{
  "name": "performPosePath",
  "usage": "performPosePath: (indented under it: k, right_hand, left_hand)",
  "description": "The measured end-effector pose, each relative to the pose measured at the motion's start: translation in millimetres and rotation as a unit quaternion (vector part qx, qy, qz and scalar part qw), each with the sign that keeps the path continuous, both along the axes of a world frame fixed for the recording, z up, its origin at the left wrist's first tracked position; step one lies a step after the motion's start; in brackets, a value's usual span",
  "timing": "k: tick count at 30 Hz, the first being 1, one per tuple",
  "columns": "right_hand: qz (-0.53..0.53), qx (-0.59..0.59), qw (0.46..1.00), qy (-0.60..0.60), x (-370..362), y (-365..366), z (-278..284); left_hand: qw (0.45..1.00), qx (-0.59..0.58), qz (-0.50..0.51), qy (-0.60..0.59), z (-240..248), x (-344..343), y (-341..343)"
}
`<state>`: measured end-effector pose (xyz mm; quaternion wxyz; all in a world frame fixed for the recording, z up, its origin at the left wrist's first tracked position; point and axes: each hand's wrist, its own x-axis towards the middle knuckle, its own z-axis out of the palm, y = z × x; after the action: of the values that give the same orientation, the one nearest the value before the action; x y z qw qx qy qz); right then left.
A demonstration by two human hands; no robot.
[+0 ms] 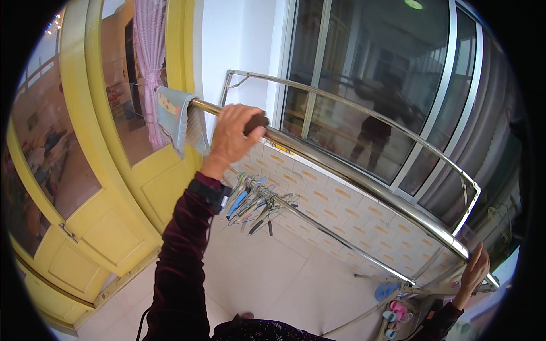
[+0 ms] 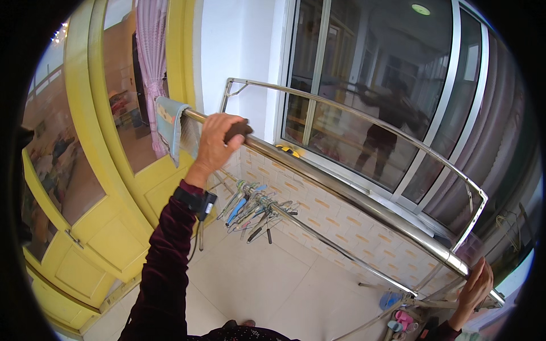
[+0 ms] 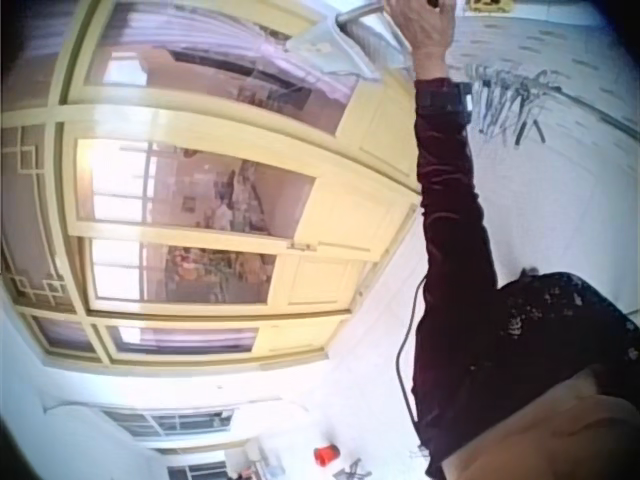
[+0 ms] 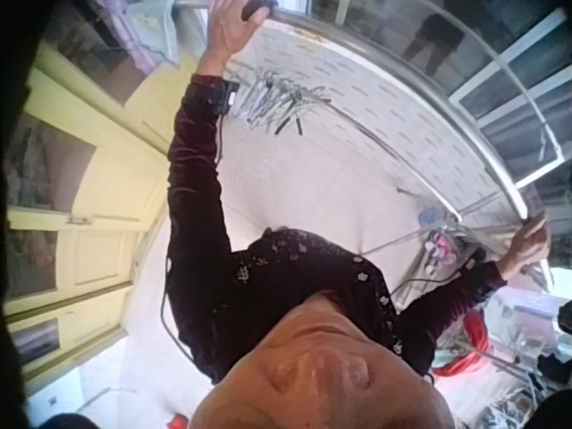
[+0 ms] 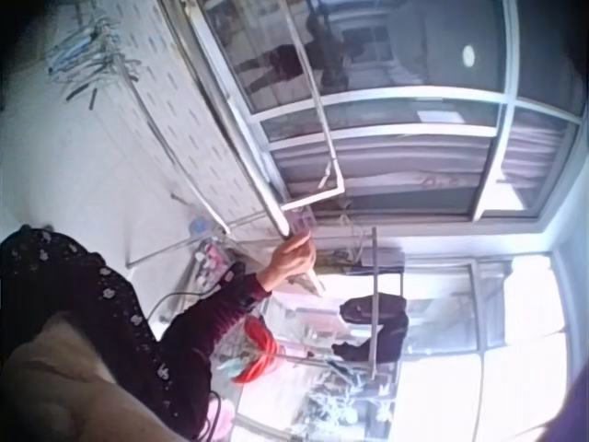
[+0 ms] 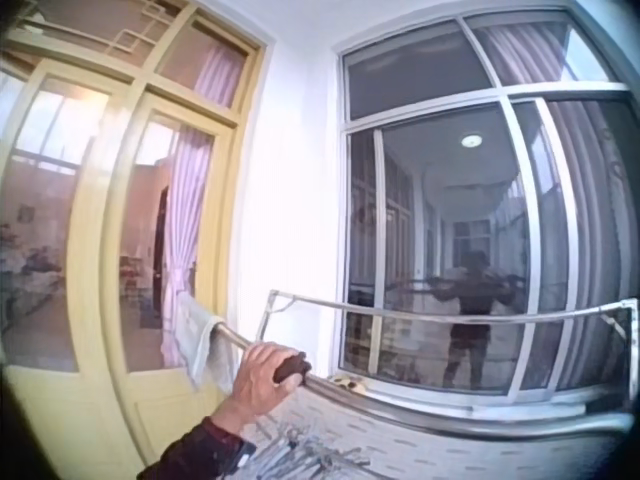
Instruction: The person wipes a curved stainless steel railing with a dark cloth, moving along its length and rotating it to reach different sections. The person also briefly handles a light blue cloth hanging nearby before resuming wiping the railing.
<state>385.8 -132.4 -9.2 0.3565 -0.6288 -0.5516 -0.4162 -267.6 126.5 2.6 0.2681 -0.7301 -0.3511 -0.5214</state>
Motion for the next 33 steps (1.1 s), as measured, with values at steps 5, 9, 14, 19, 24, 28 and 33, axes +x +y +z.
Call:
performPosePath:
  k: [5, 9, 14, 19, 24, 28, 33]
  right_hand:
    - [-0.006, -0.002, 1.0, 0.011, 0.9, 0.1, -0.2]
    - [-0.009, -0.018, 0.999, 0.039, 5.9, -2.5, -1.4]
    - [-0.002, -0.045, 0.998, 0.033, 19.7, -5.9, -2.7]
    - [0.002, -0.031, 0.999, -0.03, 27.0, -4.0, -4.4]
    - [-0.002, -0.01, 1.0, -0.023, 17.1, -1.7, -3.9]
    - [0.014, -0.007, 0.999, 0.04, 0.1, -2.0, 0.0]
    - [-0.015, 0.045, 0.998, -0.031, -23.5, -0.9, 8.5]
  left_hand:
    - [0.996, -0.054, 0.066, -0.027, -0.1, -67.9, 42.8]
    - [0.99, -0.096, 0.07, -0.075, -2.0, -114.1, 70.1]
    - [0.988, -0.032, 0.124, -0.081, -11.1, -114.6, 78.6]
    - [0.993, 0.04, 0.091, -0.056, -19.6, -53.6, 48.5]
    - [0.994, 0.081, 0.04, -0.054, -32.9, 39.6, 3.0]
    - [0.995, 0.092, 0.019, -0.039, -39.8, 121.2, -36.6]
    - [0.993, 0.109, -0.029, -0.02, -43.0, 225.7, -85.4]
